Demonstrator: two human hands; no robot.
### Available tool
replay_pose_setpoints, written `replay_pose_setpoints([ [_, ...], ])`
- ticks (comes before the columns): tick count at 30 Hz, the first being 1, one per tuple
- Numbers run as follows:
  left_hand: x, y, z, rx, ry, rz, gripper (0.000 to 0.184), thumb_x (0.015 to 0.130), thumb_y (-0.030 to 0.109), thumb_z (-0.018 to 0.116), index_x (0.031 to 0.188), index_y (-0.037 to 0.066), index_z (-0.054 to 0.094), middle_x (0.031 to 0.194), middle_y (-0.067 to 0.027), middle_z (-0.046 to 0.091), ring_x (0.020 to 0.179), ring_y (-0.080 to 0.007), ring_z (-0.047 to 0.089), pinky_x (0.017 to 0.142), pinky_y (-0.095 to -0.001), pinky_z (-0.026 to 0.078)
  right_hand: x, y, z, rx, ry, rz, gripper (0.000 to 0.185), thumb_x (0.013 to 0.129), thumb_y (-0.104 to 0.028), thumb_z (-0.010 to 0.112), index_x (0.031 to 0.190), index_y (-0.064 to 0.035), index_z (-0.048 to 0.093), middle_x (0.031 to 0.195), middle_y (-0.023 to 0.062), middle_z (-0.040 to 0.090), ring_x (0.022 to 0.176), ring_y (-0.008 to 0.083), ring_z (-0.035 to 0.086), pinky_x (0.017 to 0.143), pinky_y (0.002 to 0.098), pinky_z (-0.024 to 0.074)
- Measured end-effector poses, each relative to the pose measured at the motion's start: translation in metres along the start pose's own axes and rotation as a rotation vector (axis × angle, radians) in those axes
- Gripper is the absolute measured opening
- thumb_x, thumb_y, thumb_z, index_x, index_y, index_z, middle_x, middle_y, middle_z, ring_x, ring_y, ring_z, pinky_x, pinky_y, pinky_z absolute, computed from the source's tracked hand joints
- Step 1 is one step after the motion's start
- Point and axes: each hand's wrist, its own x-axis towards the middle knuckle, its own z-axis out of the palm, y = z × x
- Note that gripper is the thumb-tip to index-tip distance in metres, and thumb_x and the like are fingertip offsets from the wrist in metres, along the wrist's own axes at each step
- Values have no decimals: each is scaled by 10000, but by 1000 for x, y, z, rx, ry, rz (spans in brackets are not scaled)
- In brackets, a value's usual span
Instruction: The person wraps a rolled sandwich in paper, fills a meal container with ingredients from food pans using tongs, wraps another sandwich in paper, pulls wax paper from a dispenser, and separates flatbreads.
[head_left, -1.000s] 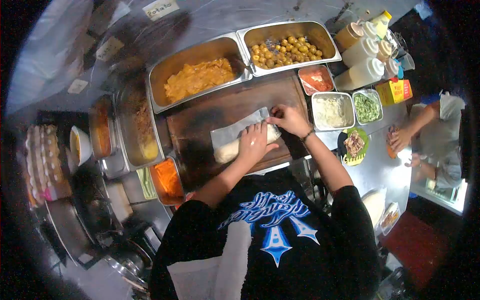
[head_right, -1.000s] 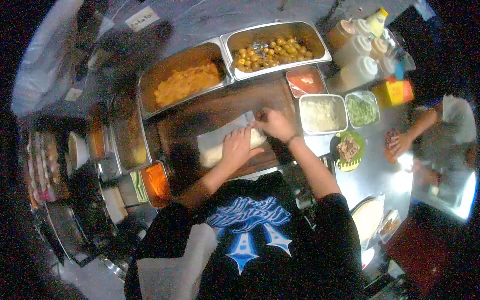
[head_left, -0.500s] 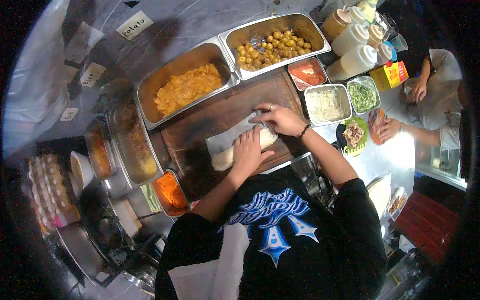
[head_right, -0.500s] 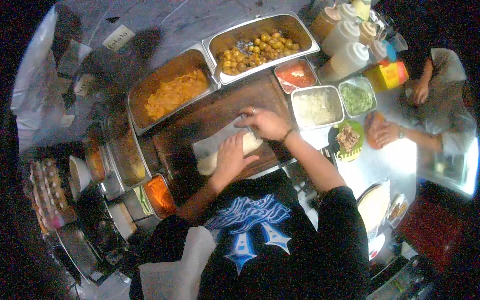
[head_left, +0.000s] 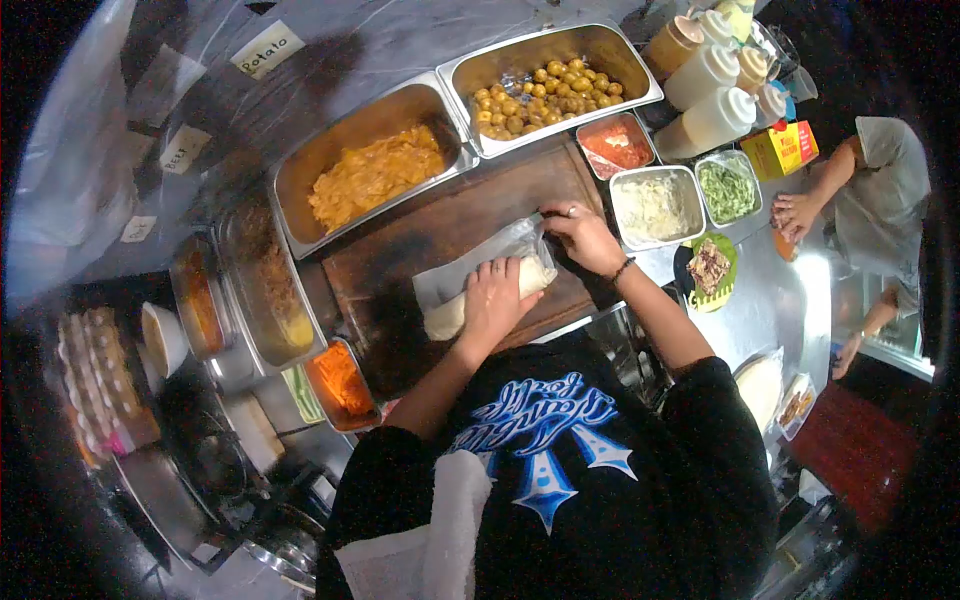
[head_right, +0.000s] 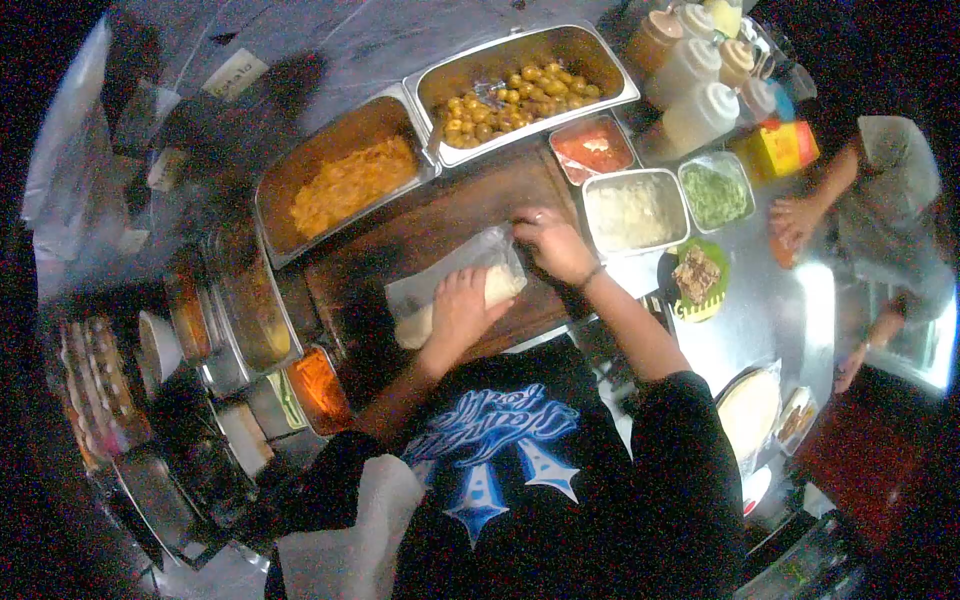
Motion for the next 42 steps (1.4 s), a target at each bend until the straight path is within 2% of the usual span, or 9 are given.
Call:
replay_pose_setpoints([
  [2,2,1,-2,3,-15,4,636,730,515,724,1136,53,560,1033,-131,601,965,-308,568,830,-434,450,-16,-6,-5,-36,117,374,169,794,-73,643,952,-49,697,1046,165,660,961,347,632,858,405,500],
  [3,3,1,-3,2,-26,2,646,728,523,723,1138,51,559,1035,-133,602,964,-309,570,829,-440,451,-28,-2,-1,-36,123,379,169,794,-73,643,952,-49,697,1046,165,660,961,347,632,858,405,500],
  [5,4,1,1,-10,-8,13,651,725,520,726,1141,48,558,1028,-133,601,956,-310,570,820,-440,456,-47,-9,1,298,-84,795,193,812,-138,677,981,-50,713,948,171,693,865,319,671,801,389,519],
  [7,6,2,4,-27,13,24,656,722,517,730,1144,45,557,1021,-134,601,947,-311,571,810,-441,461,-64,-11,22,380,-40,688,239,814,-177,698,1003,-32,720,851,157,707,791,224,684,735,339,528],
  [14,4,0,5,-53,84,109,640,695,429,779,1129,16,552,961,-143,582,889,-324,567,752,-413,478,-55,-38,49,436,219,768,207,800,-135,689,952,1,721,836,170,708,756,220,693,714,321,536],
  [19,5,0,5,-72,115,155,631,686,394,788,1121,4,550,940,-142,577,876,-328,566,736,-419,473,-53,-37,54,297,188,640,185,789,-86,667,953,-25,727,918,186,697,825,316,684,760,369,536],
  [29,7,6,-1,-20,112,177,673,701,391,772,1221,43,524,988,-114,583,912,-286,560,774,-396,456,-44,-25,50,196,134,500,164,737,-41,710,899,-14,695,768,127,640,706,291,642,674,354,512],
  [32,5,4,1,0,94,159,687,718,415,755,1241,42,513,1004,-113,583,927,-285,560,787,-398,453,-25,-26,27,223,-15,570,232,686,-53,719,872,-38,581,797,149,663,751,320,663,685,405,520],
  [42,1,5,3,67,64,274,563,768,391,711,1261,174,547,999,-114,570,913,-282,558,790,-414,455,24,2,37,119,-156,486,140,758,-126,618,780,0,675,814,245,658,794,392,661,745,454,526],
])
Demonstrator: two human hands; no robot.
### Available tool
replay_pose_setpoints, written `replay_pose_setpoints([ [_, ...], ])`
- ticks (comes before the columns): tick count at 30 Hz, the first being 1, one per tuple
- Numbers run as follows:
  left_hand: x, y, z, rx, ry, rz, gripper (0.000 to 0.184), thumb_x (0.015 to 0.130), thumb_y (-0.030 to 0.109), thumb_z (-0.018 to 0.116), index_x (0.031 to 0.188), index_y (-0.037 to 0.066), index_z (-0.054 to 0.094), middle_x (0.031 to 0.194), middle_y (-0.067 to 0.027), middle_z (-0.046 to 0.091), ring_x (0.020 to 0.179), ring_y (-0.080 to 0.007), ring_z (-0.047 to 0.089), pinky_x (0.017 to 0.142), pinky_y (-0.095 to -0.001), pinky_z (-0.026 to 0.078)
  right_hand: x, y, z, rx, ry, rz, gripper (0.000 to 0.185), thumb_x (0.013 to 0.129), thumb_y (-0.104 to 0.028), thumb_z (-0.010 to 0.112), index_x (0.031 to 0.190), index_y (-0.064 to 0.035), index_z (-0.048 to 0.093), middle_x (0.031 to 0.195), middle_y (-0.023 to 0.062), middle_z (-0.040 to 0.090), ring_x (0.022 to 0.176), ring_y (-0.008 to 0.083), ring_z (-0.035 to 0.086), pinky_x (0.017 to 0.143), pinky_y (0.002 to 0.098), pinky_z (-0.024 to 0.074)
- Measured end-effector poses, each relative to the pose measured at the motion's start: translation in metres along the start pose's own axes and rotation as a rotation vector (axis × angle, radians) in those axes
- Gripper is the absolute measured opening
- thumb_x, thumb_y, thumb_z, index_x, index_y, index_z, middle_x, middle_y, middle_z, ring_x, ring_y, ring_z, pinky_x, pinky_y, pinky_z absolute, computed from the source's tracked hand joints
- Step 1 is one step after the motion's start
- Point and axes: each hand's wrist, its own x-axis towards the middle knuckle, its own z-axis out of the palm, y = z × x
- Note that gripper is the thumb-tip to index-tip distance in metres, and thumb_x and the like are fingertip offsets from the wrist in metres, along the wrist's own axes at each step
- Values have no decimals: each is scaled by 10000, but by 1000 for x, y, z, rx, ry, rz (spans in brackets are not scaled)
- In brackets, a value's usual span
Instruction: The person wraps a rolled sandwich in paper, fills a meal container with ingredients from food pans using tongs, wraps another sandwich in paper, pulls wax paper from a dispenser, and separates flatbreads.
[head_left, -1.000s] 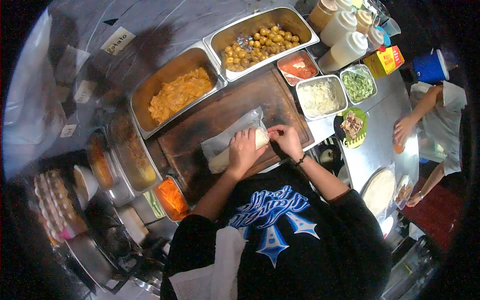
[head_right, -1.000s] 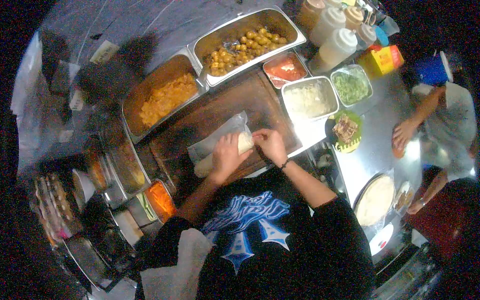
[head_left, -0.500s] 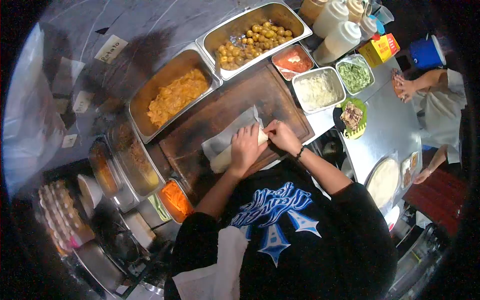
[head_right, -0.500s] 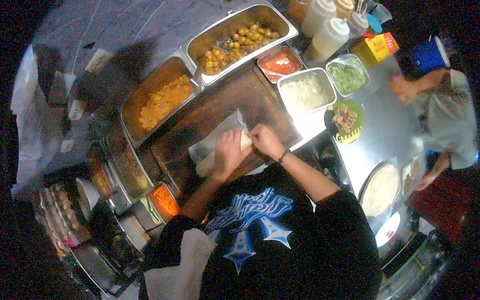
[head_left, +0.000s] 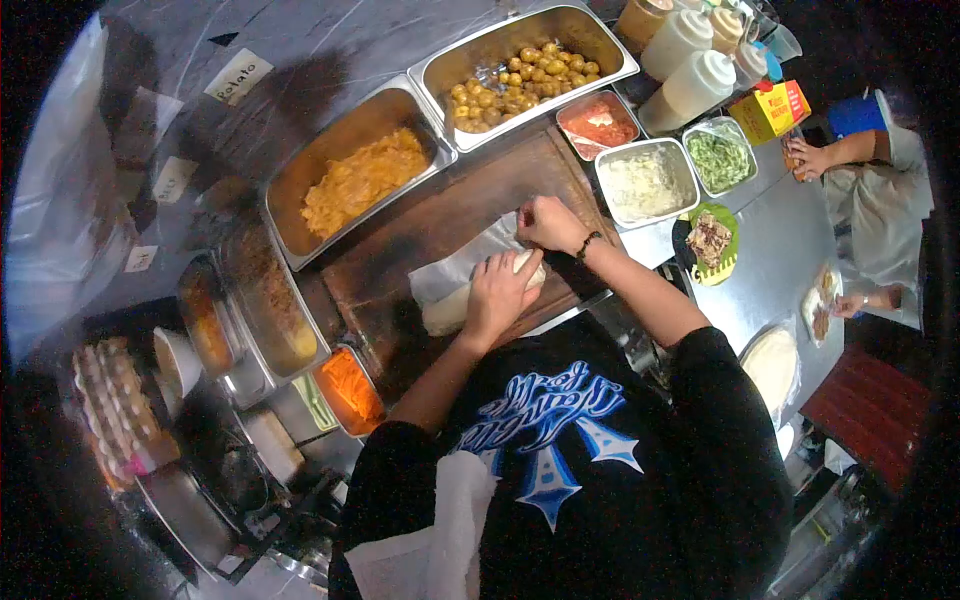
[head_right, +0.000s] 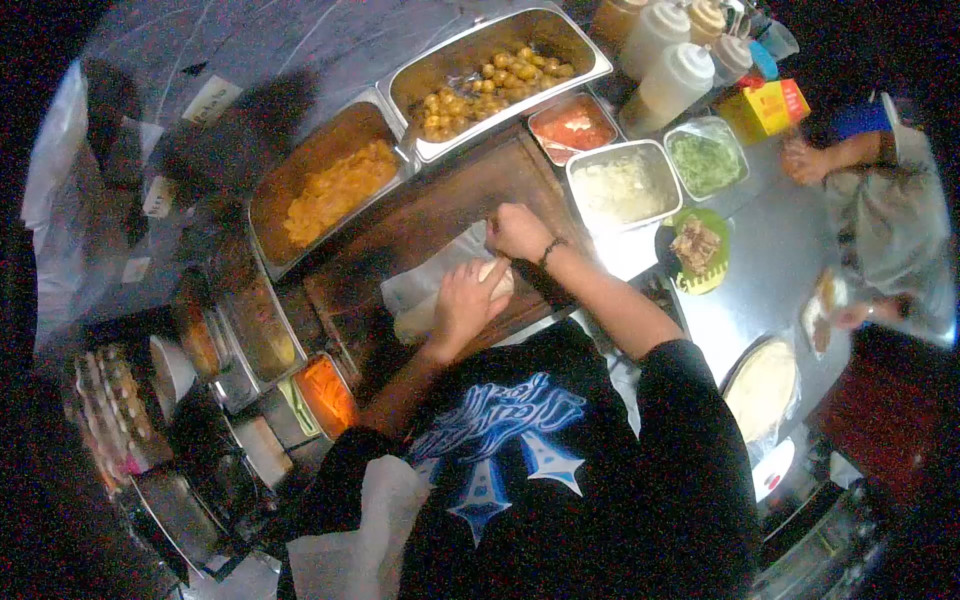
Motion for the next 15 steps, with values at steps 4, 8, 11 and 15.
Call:
replay_pose_setpoints([
  [4,3,-1,-5,9,-31,-17,519,776,395,699,1245,219,564,1017,-114,567,918,-286,558,765,-412,466,9,-4,-3,-48,-60,11,149,758,-120,604,826,-14,684,823,237,662,792,401,654,746,470,526],
  [8,5,-2,-4,-5,-85,-31,476,783,401,688,1219,238,586,1009,-110,564,911,-282,563,728,-412,482,0,-1,-25,169,-196,-107,196,781,-65,593,946,-62,698,876,188,683,833,369,662,783,445,525],
  [11,1,-4,6,-4,-84,-34,448,784,388,687,1198,239,604,1015,-109,573,904,-284,572,726,-413,487,-3,15,-30,22,-265,-509,273,777,-26,601,1009,-120,710,1031,142,684,975,317,646,853,430,513],
  [15,-6,-6,14,-89,122,85,393,743,340,709,1110,207,663,956,-57,569,865,-248,552,717,-396,457,-4,12,-30,-329,-244,-757,211,777,-94,640,957,-156,730,1148,86,621,1083,310,570,906,414,476],
])
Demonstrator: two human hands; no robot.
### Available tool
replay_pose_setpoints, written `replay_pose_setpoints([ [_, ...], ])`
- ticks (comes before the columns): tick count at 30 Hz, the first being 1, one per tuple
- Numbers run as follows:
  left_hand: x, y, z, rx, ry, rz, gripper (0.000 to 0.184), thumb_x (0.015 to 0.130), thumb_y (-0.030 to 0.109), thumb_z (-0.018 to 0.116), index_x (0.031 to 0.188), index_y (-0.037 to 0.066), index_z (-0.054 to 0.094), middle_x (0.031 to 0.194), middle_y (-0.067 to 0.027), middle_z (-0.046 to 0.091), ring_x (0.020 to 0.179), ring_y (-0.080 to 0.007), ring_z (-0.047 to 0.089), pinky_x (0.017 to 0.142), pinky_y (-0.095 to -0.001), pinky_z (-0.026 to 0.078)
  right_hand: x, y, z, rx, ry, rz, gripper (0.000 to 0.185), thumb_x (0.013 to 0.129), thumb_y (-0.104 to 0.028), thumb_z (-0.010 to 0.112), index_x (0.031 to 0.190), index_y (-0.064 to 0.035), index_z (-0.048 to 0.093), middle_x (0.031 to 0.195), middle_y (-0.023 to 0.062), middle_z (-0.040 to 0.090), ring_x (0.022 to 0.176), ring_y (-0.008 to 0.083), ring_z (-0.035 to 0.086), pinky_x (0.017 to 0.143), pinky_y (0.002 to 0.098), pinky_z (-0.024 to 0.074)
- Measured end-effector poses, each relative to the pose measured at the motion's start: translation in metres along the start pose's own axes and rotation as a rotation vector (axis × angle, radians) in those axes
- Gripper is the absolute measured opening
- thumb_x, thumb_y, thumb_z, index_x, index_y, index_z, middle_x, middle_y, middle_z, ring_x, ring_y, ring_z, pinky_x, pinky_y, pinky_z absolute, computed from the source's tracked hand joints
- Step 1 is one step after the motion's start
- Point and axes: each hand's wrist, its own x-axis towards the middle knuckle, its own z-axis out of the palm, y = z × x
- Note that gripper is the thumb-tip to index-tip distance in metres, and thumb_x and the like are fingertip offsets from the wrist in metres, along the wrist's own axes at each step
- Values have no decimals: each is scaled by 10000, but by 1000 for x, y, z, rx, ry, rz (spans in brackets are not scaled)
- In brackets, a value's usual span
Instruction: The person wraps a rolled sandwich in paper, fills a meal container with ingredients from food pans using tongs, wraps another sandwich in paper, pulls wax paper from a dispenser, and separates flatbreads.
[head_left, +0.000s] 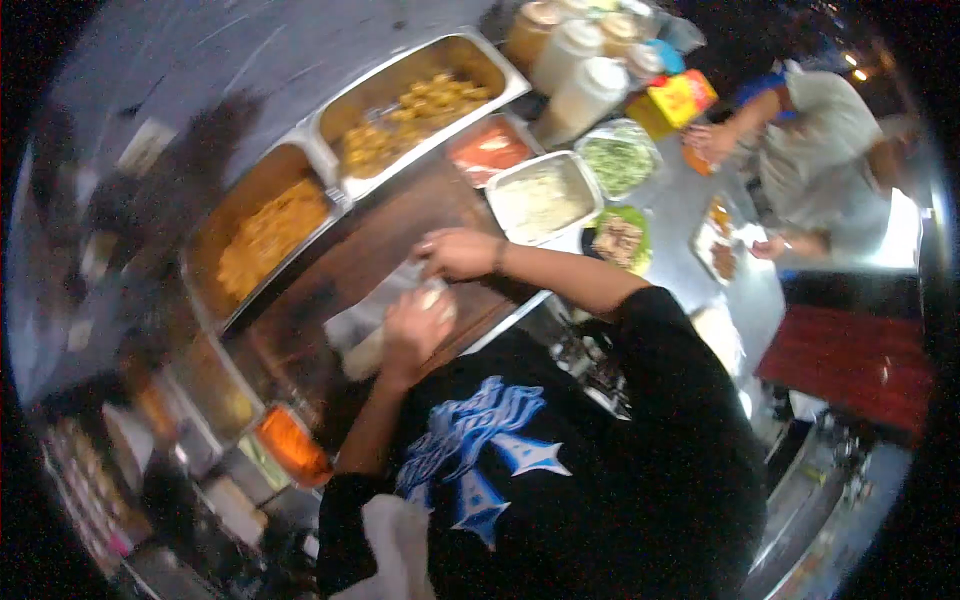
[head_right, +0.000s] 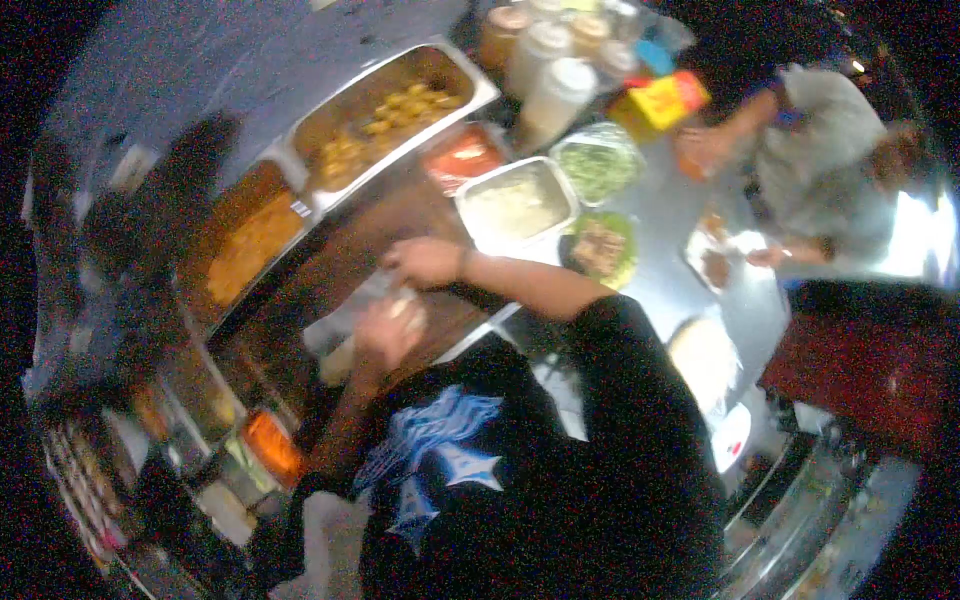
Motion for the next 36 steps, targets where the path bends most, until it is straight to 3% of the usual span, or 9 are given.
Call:
replay_pose_setpoints([
  [3,-2,-4,8,92,-10,50,421,724,370,713,1109,205,660,944,-66,567,842,-255,552,684,-401,450,22,5,-8,-62,-57,-51,147,772,-123,640,896,-142,717,1053,80,613,1043,303,574,854,425,484],
  [5,-1,-5,4,134,-91,0,451,710,382,719,1116,198,649,940,-79,568,822,-255,554,685,-403,447,37,9,-7,50,-287,-118,102,766,-132,646,854,-118,696,1013,74,594,1015,311,570,818,440,484],
  [11,-10,-11,13,-36,-82,25,421,748,357,702,1136,206,643,984,-88,579,915,-272,564,753,-418,459,21,24,-10,101,-163,-273,218,707,-99,716,924,-123,719,1175,115,575,1074,315,564,884,439,481],
  [14,-1,1,-8,24,-177,-134,423,764,368,690,1158,223,639,1033,-99,582,961,-285,564,797,-419,477,21,28,-10,146,-179,-252,48,760,-136,673,797,-133,704,1164,94,608,1086,312,580,881,424,491],
  [20,4,4,-25,12,-159,-85,448,771,365,685,1191,234,599,1041,-99,571,967,-277,561,777,-418,471,42,14,-15,157,-209,-230,49,692,-113,673,733,-89,662,1031,117,632,982,336,605,795,448,497],
  [23,5,6,-19,51,-62,-33,382,779,346,679,1131,222,601,1010,-78,579,932,-246,565,754,-384,455,58,8,-5,-12,-341,18,285,670,-243,721,821,-8,666,1008,223,650,956,392,635,822,486,512],
  [26,2,6,-18,85,-130,-15,371,782,342,675,1122,215,599,1008,-79,581,912,-243,572,748,-384,458,74,-5,-1,-174,-514,151,358,651,-258,734,903,-8,689,1048,220,650,982,385,637,842,475,518],
  [31,6,6,-13,84,-201,-33,580,762,412,695,1267,185,524,1093,-102,589,990,-273,582,797,-405,479,68,3,-12,-278,-160,-293,337,702,-280,737,996,-122,690,957,127,670,915,331,668,760,455,544],
  [36,9,3,-15,-12,-258,-146,696,755,478,700,1287,80,495,1171,-112,590,1029,-276,580,831,-405,481,69,7,-6,-154,-339,-14,262,751,-229,693,976,-107,637,972,162,646,930,379,640,831,474,511],
])
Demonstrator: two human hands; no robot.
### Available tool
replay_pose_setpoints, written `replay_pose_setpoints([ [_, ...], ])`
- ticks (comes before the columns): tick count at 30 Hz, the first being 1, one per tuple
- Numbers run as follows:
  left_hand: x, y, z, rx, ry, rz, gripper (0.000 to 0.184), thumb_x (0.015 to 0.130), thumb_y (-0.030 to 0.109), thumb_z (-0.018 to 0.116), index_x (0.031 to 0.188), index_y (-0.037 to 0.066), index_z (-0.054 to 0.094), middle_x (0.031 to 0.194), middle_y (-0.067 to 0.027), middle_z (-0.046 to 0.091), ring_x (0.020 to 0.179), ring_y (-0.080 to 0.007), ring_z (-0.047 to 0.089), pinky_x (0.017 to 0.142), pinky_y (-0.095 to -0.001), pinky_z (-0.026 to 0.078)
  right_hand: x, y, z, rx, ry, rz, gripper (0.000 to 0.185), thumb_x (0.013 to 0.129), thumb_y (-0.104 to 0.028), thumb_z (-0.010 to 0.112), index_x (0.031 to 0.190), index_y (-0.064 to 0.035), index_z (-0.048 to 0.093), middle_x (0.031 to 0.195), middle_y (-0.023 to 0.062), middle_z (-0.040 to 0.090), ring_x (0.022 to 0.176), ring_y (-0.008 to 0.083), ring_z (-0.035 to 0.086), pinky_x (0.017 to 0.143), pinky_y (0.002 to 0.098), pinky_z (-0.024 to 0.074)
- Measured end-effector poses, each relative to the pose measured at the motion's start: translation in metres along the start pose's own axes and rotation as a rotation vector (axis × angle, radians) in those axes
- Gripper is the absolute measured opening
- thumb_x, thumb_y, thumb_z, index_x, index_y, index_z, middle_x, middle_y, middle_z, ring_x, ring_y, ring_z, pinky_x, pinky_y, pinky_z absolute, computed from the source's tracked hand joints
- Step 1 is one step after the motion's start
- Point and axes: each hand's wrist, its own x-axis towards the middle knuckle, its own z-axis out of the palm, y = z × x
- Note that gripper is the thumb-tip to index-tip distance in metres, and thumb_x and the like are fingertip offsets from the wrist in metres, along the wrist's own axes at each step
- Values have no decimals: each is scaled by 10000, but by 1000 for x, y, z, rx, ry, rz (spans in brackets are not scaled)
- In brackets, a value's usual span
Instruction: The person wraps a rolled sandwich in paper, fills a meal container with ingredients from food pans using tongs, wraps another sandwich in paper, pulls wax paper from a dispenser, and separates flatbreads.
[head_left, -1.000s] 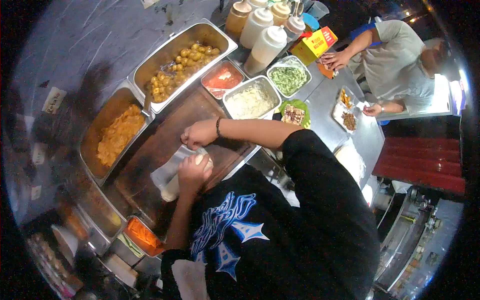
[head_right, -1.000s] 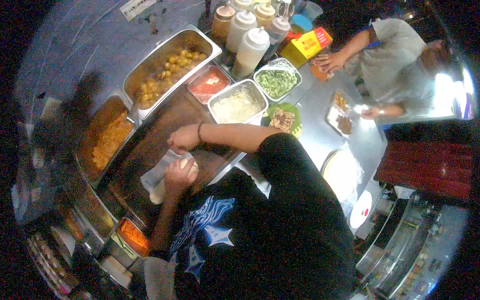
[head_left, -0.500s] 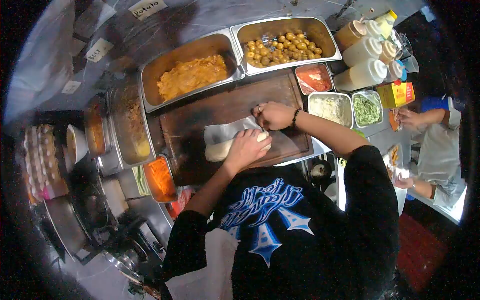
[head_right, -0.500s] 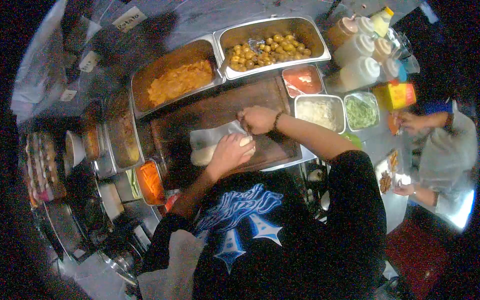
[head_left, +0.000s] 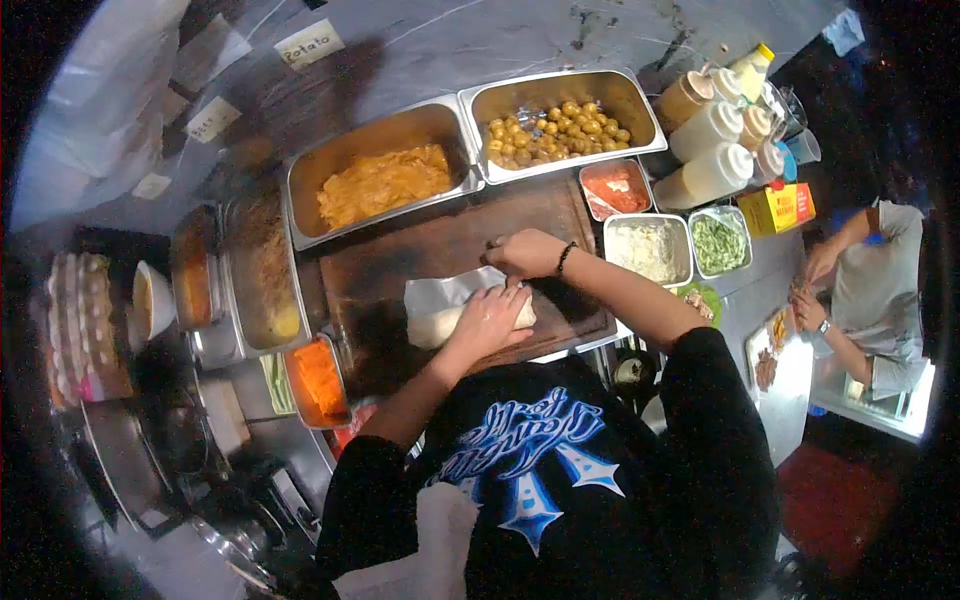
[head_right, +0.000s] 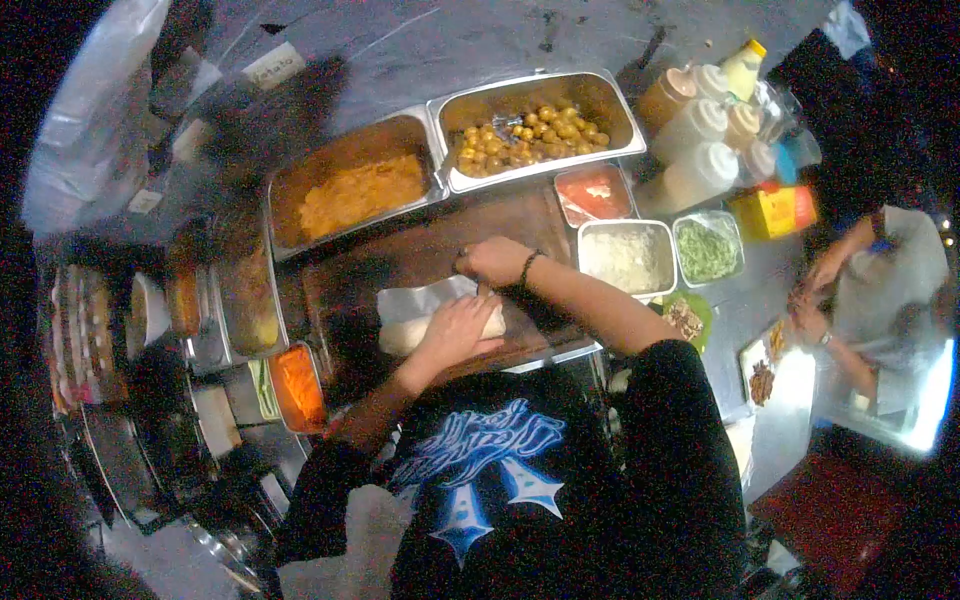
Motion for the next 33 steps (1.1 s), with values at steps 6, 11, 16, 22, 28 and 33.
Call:
replay_pose_setpoints([
  [6,1,1,-2,-20,138,1,685,707,482,738,1220,80,526,1241,-114,544,1135,-283,501,937,-448,412,-31,-11,-6,413,567,350,229,839,-114,621,1051,-32,595,1062,188,608,976,397,594,844,461,486],
  [11,4,-18,-12,-354,-84,-120,872,628,464,815,1323,57,479,1359,-149,476,1277,-356,419,1039,-459,350,-79,-75,20,305,801,452,355,856,-195,651,1138,-5,550,1085,206,574,1037,390,549,905,444,455],
  [16,-42,-45,-44,-316,226,-180,652,708,273,795,1253,38,524,1265,-166,538,1175,-345,512,983,-448,410,-79,-115,35,132,621,265,582,806,-330,704,1242,0,506,1212,212,528,1142,389,501,993,473,403],
  [22,-131,-91,-5,-524,535,-566,431,787,107,737,1181,44,572,1044,-125,620,893,-258,625,813,-344,497,-45,-117,33,-20,308,327,700,744,-418,737,1282,-43,494,1192,154,548,1106,322,508,1000,446,362],
  [28,-110,-104,8,-821,656,-885,294,736,142,805,960,20,657,882,-92,660,752,-165,636,681,-297,516,5,-143,31,-106,306,128,716,719,-439,737,1270,-56,489,1163,120,565,1093,291,534,952,438,405],
  [33,-82,-116,-5,-581,444,-817,167,677,137,778,777,37,689,712,-176,664,672,-286,677,638,-359,535,37,-150,41,-85,198,72,664,734,-425,725,1240,-57,502,1129,120,583,1063,282,551,899,403,456],
])
